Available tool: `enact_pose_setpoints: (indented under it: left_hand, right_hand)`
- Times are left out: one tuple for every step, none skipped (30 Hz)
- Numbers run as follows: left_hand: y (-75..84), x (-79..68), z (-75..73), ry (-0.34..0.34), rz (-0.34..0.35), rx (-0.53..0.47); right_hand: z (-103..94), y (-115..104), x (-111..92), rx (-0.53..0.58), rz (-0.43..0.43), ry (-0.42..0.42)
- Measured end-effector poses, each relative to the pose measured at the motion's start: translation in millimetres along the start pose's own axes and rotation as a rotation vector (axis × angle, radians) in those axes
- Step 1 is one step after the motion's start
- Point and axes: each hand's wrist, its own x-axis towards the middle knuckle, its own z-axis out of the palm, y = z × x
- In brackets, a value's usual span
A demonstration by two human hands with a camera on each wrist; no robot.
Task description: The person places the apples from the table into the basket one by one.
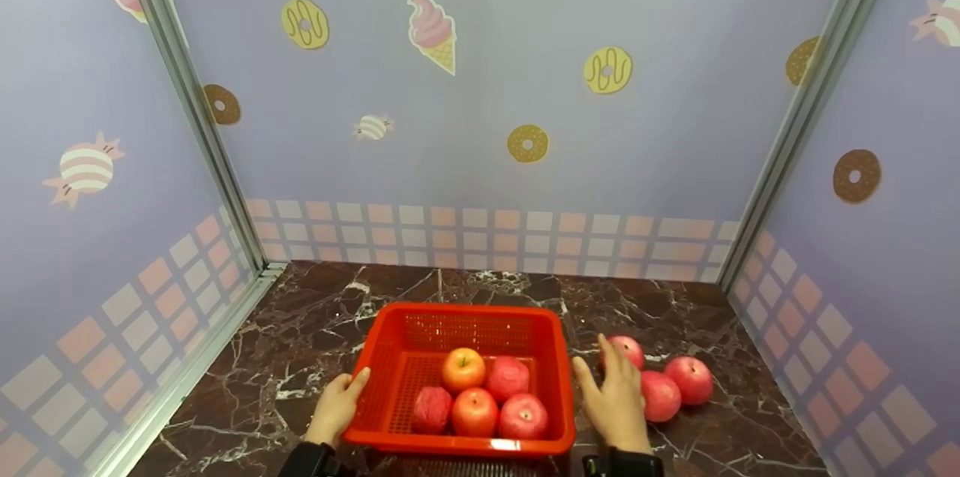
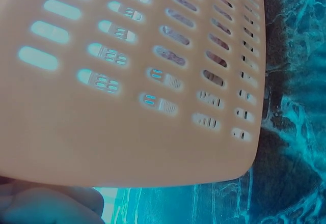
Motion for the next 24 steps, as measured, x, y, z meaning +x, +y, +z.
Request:
enact_pose_setpoints:
  left_hand:
    - [0.2,-0.2,0.0,-0.001,-0.001,-0.002]
    - [0.4,0.1,0.1,-0.001,-0.004,-0.002]
    - [0.6,-0.1,0.0,0.0,-0.005,-0.001]
    - [1.0,-0.2,-0.1,0.0,-0.006,-0.001]
    - [1.2,-0.3,-0.1,0.001,-0.006,0.0]
    - [1.5,0.0,-0.1,0.003,-0.008,0.0]
    - [1.6,0.2,-0.1,0.004,-0.007,0.001]
    - [1.4,0.1,-0.1,0.005,-0.004,0.004]
    - [1.3,0.2,-0.1,0.006,-0.003,0.004]
    - [1.1,0.3,-0.1,0.006,-0.003,0.003]
    - [0.8,0.6,0.0,0.005,-0.003,0.003]
    - [0.5,0.7,0.0,0.004,-0.004,0.003]
    - [0.0,0.5,-0.1,0.002,-0.004,0.004]
    - [-0.2,0.5,0.0,0.0,-0.007,0.003]
    - [-0.4,0.8,0.1,-0.002,-0.013,0.0]
    - [-0.6,0.8,0.1,-0.004,-0.015,-0.001]
    - [-0.7,0.8,0.2,-0.005,-0.017,0.0]
    - [-0.9,0.5,0.1,-0.006,-0.015,0.0]
    - [-1.1,0.3,0.1,-0.005,-0.012,0.002]
    - [-1.0,0.6,0.3,-0.002,-0.011,0.003]
    - [-0.9,0.6,0.4,0.001,-0.008,0.004]
    - [-0.8,0.5,0.4,0.005,-0.005,0.004]
    - [-0.6,0.4,0.4,0.007,-0.001,0.005]
    - [-0.6,0.5,0.5,0.009,0.002,0.004]
  right_hand:
    - [-2.3,3.1,1.8,-0.012,0.025,-0.016]
    - [-4.6,6.5,3.8,-0.025,0.052,-0.034]
    - [-6.9,9.9,5.7,-0.039,0.08,-0.055]
    - [-9.1,13.3,7.7,-0.049,0.106,-0.075]
    - [-11.2,16.6,9.5,-0.062,0.136,-0.093]
    - [-13.0,20.0,11.4,-0.078,0.165,-0.11]
    - [-14.4,23.4,13.3,-0.093,0.191,-0.123]
    - [-15.4,27.0,15.1,-0.106,0.213,-0.131]
    - [-16.2,30.6,16.9,-0.117,0.231,-0.134]
    - [-16.9,34.0,18.5,-0.127,0.249,-0.138]
    - [-17.3,37.5,20.0,-0.136,0.266,-0.139]
    - [-17.6,41.1,21.7,-0.14,0.276,-0.139]
    - [-17.8,44.6,23.2,-0.143,0.285,-0.14]
    - [-17.9,48.1,24.6,-0.147,0.292,-0.14]
    - [-18.1,51.0,25.6,-0.148,0.299,-0.138]
    - [-18.3,53.9,26.3,-0.152,0.306,-0.137]
    - [-18.4,56.6,26.8,-0.157,0.312,-0.136]
    - [-18.6,59.0,27.3,-0.162,0.317,-0.137]
    - [-18.5,61.4,27.6,-0.166,0.322,-0.137]
    - [-18.5,63.5,27.8,-0.17,0.324,-0.136]
    - [-18.6,65.1,27.8,-0.173,0.325,-0.134]
    - [-18.6,66.5,27.9,-0.177,0.324,-0.132]
    - [-18.5,68.0,28.1,-0.178,0.323,-0.133]
    - [-18.3,69.4,28.5,-0.178,0.322,-0.134]
